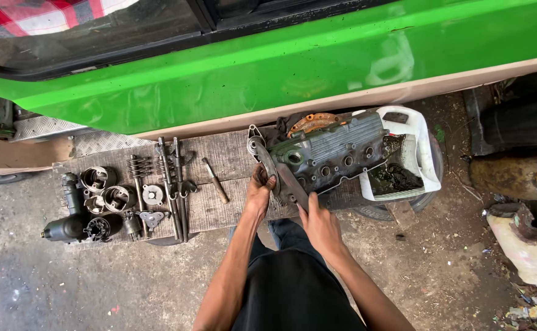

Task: The person scrubs a metal engine cylinder head with a wire brush, focusing on the flat surfaces and circular valve openings. The part is held against a green vehicle body while being cleaned.

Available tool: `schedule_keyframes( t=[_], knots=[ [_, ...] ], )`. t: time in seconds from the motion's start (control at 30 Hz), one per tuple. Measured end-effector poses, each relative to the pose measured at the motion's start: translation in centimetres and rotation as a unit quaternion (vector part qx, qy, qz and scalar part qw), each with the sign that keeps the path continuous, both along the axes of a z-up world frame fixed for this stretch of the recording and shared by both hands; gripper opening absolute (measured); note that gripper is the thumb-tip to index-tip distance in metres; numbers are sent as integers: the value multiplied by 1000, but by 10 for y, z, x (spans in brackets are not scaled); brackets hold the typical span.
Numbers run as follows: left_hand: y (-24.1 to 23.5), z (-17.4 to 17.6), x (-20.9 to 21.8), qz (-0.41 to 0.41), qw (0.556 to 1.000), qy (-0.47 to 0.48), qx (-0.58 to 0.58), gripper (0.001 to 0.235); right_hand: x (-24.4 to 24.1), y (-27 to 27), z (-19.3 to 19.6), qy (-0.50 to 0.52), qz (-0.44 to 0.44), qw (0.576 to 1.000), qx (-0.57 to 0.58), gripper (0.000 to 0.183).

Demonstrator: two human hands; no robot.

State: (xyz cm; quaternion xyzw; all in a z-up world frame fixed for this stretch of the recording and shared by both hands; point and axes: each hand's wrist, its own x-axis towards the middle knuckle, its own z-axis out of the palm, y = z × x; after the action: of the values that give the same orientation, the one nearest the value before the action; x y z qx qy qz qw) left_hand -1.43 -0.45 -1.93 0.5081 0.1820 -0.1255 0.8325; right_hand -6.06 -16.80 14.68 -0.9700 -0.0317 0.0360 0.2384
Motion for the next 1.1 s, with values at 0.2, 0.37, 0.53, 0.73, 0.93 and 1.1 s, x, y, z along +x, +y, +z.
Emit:
schedule_keyframes(
  t=[0.2, 0.37, 0.53, 0.73, 0.93, 1.1],
  knots=[
    [-3, 4, -4, 2, 1000, -8, -7, 68, 9, 12, -17, 15, 21, 999, 36, 49],
    [-7, -1, 3, 12, 1000, 12, 20, 67, -6, -10, -15, 59, -14, 998, 19, 56],
    [-6, -6, 2, 12, 999, 2, 40, 66, -3, -12, -23, 110, -15, 993, 26, 52],
    [3, -4, 0, 21, 1000, 15, -2, 61, 5, -1, -25, 25, 33, 998, 42, 49],
    [7, 2, 7, 15, 998, 51, 16, 64, -6, -17, -9, 129, -2, 992, 8, 48],
    [2, 7, 5, -2, 999, 7, -32, 64, 23, -4, -24, 56, 31, 998, 9, 46]
  ],
)
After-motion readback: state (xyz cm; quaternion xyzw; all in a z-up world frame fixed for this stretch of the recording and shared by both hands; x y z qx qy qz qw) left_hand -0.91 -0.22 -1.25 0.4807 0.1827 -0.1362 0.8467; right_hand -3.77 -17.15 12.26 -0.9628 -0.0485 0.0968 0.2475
